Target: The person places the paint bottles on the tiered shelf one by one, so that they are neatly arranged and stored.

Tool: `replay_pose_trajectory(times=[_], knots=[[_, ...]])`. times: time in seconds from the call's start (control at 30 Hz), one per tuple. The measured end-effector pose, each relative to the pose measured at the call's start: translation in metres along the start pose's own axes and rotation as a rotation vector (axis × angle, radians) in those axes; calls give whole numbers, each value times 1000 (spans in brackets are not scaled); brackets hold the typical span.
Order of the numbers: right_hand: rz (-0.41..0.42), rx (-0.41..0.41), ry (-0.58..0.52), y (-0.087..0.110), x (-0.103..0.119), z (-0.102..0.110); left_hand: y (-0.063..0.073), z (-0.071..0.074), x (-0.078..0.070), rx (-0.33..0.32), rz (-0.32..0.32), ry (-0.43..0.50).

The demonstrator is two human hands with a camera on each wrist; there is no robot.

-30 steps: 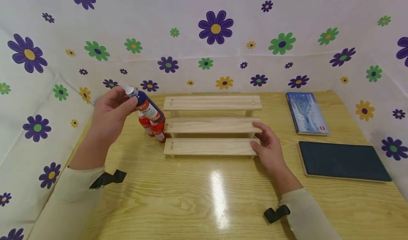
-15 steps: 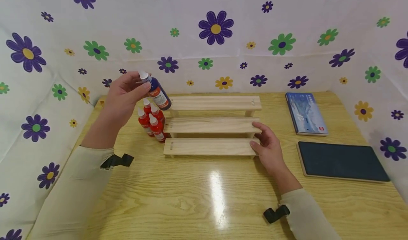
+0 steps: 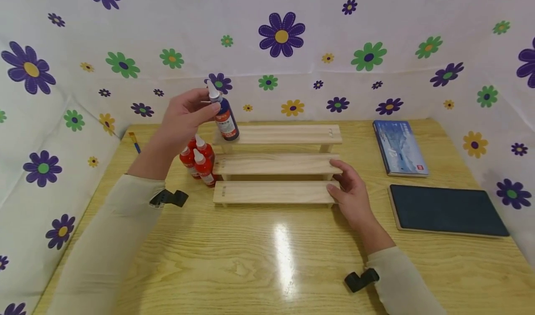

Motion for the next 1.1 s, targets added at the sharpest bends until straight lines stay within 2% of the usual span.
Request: replay_pose_trajectory(times=[0.23, 0.6, 0.87, 1.1], knots=[[3, 6, 8, -1, 0, -1, -7, -5, 5, 39, 18, -23], [11, 7, 8, -2, 0, -1, -14, -6, 11, 32, 36, -58], [9, 1, -5, -1, 1, -1, -15, -10, 14, 55, 37, -5], [4, 0, 4, 0, 0, -1, -13, -10, 15, 35, 42, -6]])
Point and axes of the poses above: each hand's wrist, its own y-axis away from the middle knuckle, its own z-axis out of the back of the hand, x = y × z, the point moved 7 cm from there along -y, towards the middle knuckle
